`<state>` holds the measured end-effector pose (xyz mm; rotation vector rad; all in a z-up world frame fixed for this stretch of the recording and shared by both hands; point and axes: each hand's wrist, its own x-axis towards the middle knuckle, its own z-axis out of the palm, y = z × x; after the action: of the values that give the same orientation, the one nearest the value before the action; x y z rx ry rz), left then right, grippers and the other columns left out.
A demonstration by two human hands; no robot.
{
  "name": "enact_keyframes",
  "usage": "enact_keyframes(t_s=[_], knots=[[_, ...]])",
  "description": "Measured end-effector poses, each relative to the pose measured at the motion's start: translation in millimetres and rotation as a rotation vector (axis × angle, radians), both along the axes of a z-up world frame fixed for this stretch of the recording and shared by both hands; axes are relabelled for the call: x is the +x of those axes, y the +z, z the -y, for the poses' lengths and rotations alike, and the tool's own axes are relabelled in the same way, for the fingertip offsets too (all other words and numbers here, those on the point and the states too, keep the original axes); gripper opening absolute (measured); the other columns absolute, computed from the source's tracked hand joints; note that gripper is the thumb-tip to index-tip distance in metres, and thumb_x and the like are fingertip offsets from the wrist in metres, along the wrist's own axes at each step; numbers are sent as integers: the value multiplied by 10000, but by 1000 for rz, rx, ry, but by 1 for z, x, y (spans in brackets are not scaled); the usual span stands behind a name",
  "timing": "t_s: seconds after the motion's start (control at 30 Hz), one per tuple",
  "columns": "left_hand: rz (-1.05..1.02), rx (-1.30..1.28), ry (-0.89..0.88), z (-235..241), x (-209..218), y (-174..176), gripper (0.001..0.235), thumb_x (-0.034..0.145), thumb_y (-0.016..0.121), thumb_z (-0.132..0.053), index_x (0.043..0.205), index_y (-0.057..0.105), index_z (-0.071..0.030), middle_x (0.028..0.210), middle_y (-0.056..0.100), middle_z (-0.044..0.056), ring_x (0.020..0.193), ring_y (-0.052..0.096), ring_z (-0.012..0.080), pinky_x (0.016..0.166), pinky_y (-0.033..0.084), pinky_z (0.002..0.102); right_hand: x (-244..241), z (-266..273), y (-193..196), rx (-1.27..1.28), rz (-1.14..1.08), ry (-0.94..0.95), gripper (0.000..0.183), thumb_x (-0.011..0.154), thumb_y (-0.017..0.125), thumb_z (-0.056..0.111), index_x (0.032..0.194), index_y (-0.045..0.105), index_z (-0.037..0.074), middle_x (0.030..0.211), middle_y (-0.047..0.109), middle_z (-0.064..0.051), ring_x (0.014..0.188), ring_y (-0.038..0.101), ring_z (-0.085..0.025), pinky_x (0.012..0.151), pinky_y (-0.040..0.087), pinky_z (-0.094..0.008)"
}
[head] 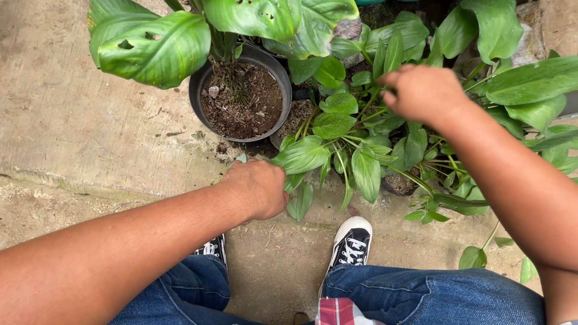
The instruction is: The person is weeding and cleaning several potted plants by hand, removing debris and small weeds from the soil.
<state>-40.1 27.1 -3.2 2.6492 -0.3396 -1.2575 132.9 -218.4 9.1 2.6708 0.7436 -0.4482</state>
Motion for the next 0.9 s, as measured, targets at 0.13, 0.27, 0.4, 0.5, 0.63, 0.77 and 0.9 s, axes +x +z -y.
enact_keyframes(t_s=[0.13, 0.27, 0.4, 0.5, 0.63, 0.77, 0.9], knots=[[-202, 161, 6, 13, 7, 30, 494, 1092, 449, -487, 1286, 614, -63, 1192, 643, 160, 1088, 660, 272, 963, 576, 463, 15, 12, 20, -192, 33, -60, 455, 1084, 383, 474, 1455, 555, 275, 1343, 661, -94, 1113, 706, -276, 552, 685, -401], [-189, 163, -9, 12, 8, 31, 447, 1090, 440, -469, 1275, 608, -99, 1171, 664, 129, 1120, 643, 271, 981, 557, 475, 22, 34, 24, -71, 148, -101, 468, 1098, 408, 452, 1463, 586, 219, 1385, 648, -113, 1124, 688, -309, 592, 681, -481], [-136, 148, -2, 9, 9, 25, 431, 1064, 457, -436, 1340, 566, -124, 1263, 651, 125, 1191, 608, 305, 1001, 532, 491, 30, 61, 26, 120, 285, -75, 447, 1103, 463, 422, 1443, 659, 208, 1370, 673, -175, 1199, 640, -352, 695, 611, -568], [-141, 128, 47, 8, 8, 31, 572, 1056, 492, -403, 1559, 342, -174, 1437, 539, 79, 1317, 539, 307, 1061, 517, 522, 43, 101, 25, 253, 478, 8, 365, 1155, 568, 347, 1419, 739, 162, 1218, 735, -127, 1070, 669, -316, 689, 546, -553], [-134, 142, 50, 5, 12, 33, 610, 1060, 473, -413, 1600, 290, -194, 1471, 513, 73, 1333, 538, 295, 1056, 534, 513, 45, 130, 36, 287, 555, 42, 392, 1137, 714, 311, 1485, 719, 130, 974, 758, 5, 881, 738, -395, 640, 553, -577], [-101, 143, 32, 2, 13, 35, 422, 1056, 465, -424, 1378, 543, -163, 1304, 639, 82, 1205, 626, 287, 969, 572, 489, 10, 86, 70, 304, 18, -305, 628, 1027, 617, 64, 1635, 480, 143, 939, 693, -229, 793, 657, -365, 810, 552, -512], [-116, 170, 16, 3, 14, 34, 427, 1053, 473, -452, 1354, 563, -163, 1335, 634, 84, 1240, 611, 291, 1016, 545, 484, 7, 71, 57, 71, -245, -473, 842, 954, 556, 44, 1651, 265, 418, 1431, 590, -190, 1216, 628, -389, 1067, 478, -517]])
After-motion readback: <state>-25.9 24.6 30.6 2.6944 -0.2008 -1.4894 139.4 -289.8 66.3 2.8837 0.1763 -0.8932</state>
